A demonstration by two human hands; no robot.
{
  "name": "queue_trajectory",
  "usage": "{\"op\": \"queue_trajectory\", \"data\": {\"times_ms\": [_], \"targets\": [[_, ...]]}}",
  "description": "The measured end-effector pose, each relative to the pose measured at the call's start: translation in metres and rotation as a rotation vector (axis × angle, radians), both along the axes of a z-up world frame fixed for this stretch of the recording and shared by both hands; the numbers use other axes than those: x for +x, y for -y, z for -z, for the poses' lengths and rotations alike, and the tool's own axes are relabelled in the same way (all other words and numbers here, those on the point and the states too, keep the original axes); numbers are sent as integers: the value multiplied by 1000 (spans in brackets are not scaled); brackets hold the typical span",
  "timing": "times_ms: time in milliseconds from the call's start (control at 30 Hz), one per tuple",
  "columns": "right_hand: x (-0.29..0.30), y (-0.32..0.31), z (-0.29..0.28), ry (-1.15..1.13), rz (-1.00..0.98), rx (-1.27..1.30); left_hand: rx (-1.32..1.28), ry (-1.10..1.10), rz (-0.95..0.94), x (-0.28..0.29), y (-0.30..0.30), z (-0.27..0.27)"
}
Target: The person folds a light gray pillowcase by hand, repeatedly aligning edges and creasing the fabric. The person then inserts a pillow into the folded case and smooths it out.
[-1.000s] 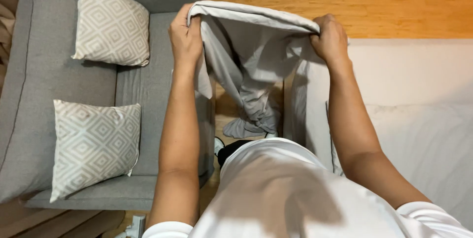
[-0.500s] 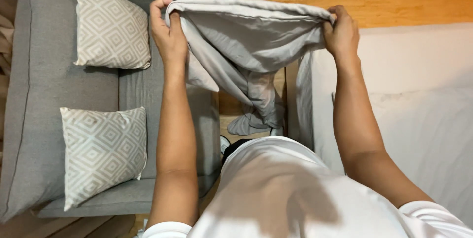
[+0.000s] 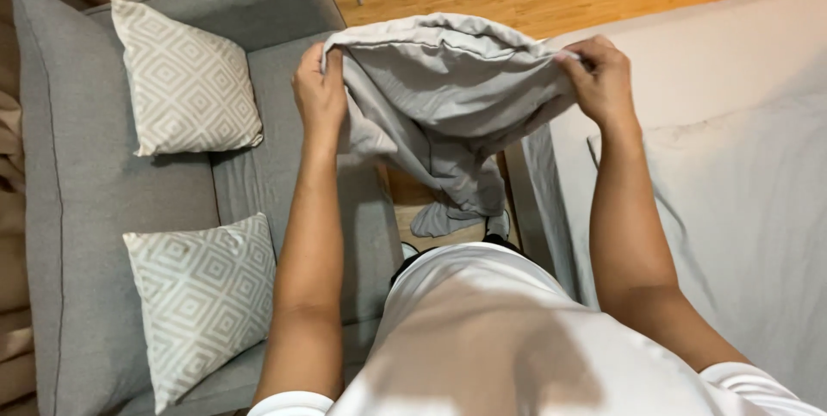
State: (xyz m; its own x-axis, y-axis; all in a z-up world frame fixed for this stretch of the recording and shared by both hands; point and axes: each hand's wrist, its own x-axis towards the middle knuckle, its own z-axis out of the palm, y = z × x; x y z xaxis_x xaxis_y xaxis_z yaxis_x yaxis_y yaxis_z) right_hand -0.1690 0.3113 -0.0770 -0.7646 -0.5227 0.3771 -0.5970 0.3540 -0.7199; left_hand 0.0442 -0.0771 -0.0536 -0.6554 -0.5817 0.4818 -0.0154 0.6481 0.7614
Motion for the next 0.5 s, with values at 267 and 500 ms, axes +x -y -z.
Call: {"op": "queue_trajectory", "data": {"times_ms": [267, 500], "targets": [[47, 0, -16, 144, -52, -56, 148, 166, 153, -13, -48, 14], [56, 1, -41, 268, -11, 335, 174, 270, 371, -15, -72, 2]]}}
